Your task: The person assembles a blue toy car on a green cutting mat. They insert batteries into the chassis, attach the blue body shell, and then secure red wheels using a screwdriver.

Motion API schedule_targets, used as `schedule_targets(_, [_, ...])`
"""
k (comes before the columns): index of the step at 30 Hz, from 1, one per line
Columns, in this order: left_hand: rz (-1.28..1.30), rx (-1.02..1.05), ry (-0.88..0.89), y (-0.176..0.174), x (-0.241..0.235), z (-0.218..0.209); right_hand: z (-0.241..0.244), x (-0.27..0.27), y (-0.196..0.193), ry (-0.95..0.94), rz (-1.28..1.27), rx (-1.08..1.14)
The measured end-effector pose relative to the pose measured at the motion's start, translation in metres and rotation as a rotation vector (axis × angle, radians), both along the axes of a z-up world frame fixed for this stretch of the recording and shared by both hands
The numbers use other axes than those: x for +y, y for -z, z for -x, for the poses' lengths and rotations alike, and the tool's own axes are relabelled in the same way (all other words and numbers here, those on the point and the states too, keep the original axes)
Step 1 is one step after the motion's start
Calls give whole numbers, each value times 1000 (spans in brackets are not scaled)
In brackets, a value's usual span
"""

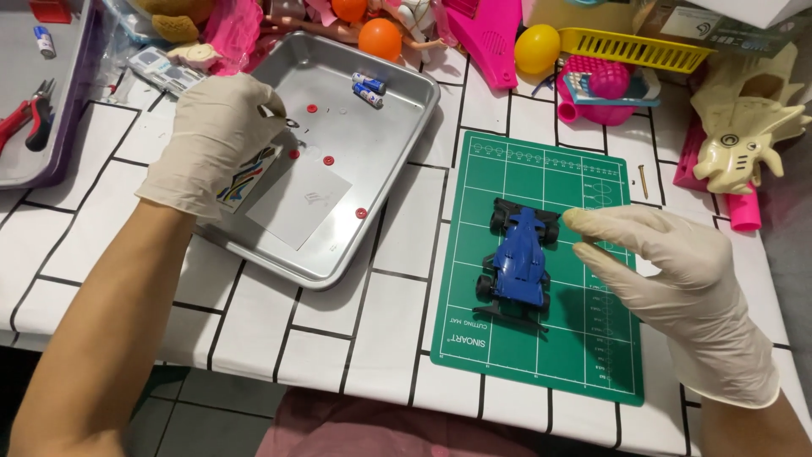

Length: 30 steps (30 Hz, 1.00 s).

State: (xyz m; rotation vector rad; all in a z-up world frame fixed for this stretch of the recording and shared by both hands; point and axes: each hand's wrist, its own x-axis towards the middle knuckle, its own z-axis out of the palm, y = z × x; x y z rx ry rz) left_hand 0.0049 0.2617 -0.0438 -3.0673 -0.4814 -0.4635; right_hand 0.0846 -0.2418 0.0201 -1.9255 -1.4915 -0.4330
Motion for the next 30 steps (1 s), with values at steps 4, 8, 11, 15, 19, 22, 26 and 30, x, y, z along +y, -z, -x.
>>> schedule_targets(4, [18,-188,224,-23,-52,6,2,3,-2,-13,15,34])
schedule_targets(8, [345,-296,542,-55,-130,13,0,6,-1,-66,-11,15])
schedule_targets(11, [398,-348,730,-54,-184,10,1,8,2,-91,-34,40])
schedule_targets(15, [388,-329,779,-40,-237,7,12,14,-5,-134,-68,226])
schedule_targets(19, [420,-346,835,-36,-262,3,13,14,4,-111,-43,356])
schedule_targets(22, [376,-181,745,-37,-270,3,19,20,10,-6,-188,506])
schedule_targets(26, [378,-178,752,-42,-272,11,23,20,15,-18,-119,484])
schedule_targets(30, [470,-191,744,-26,-271,11,26,23,8,41,-100,500])
